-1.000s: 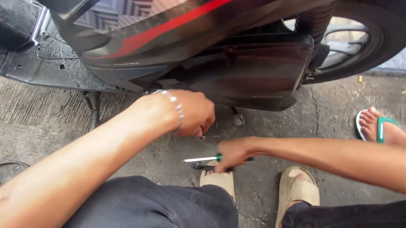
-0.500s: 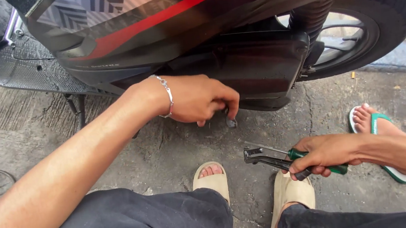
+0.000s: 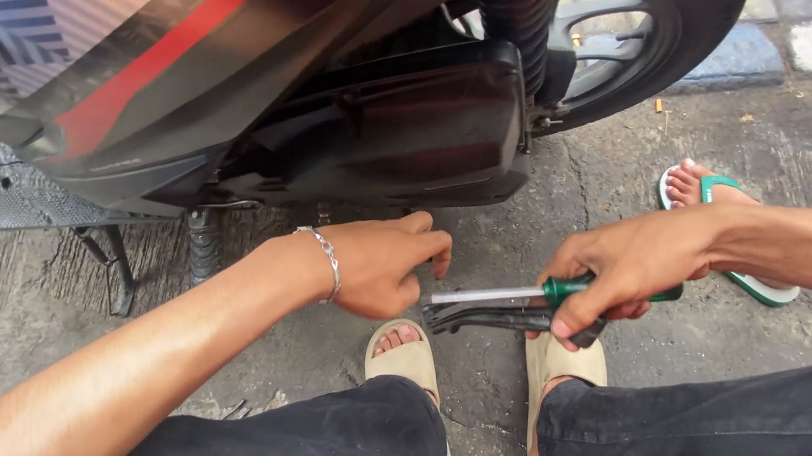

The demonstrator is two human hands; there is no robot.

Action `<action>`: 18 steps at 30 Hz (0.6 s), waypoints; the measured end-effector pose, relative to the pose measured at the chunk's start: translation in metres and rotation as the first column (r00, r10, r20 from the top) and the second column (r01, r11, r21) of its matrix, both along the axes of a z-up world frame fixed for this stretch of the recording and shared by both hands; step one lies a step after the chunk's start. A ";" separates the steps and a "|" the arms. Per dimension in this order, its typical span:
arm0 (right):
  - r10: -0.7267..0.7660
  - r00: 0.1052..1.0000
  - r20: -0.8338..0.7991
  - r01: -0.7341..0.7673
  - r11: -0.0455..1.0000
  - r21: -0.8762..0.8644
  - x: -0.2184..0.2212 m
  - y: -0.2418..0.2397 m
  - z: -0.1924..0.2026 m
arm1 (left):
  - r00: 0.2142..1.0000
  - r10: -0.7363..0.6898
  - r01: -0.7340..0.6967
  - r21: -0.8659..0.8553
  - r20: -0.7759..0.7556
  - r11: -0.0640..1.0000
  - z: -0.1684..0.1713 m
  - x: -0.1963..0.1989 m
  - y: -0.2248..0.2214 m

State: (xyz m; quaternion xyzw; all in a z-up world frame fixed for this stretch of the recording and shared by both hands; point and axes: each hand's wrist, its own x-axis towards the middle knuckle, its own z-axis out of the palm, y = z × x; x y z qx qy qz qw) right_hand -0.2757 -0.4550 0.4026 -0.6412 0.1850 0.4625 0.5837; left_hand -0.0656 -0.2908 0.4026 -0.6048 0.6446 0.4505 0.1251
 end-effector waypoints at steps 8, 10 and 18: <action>0.268 0.963 0.023 -0.265 0.960 -0.091 0.000 0.000 0.019 | 0.971 -0.022 0.015 -0.029 -0.239 0.999 -0.018 0.006 -0.001; 0.346 0.934 0.089 -0.341 0.938 -0.068 0.003 0.002 0.028 | 0.967 -0.010 0.008 -0.010 -0.253 1.000 -0.011 0.000 -0.001; 0.167 0.938 0.304 -0.123 0.979 -0.161 0.016 0.017 0.049 | 0.946 -0.145 0.117 -0.113 -0.288 0.987 0.021 -0.050 -0.002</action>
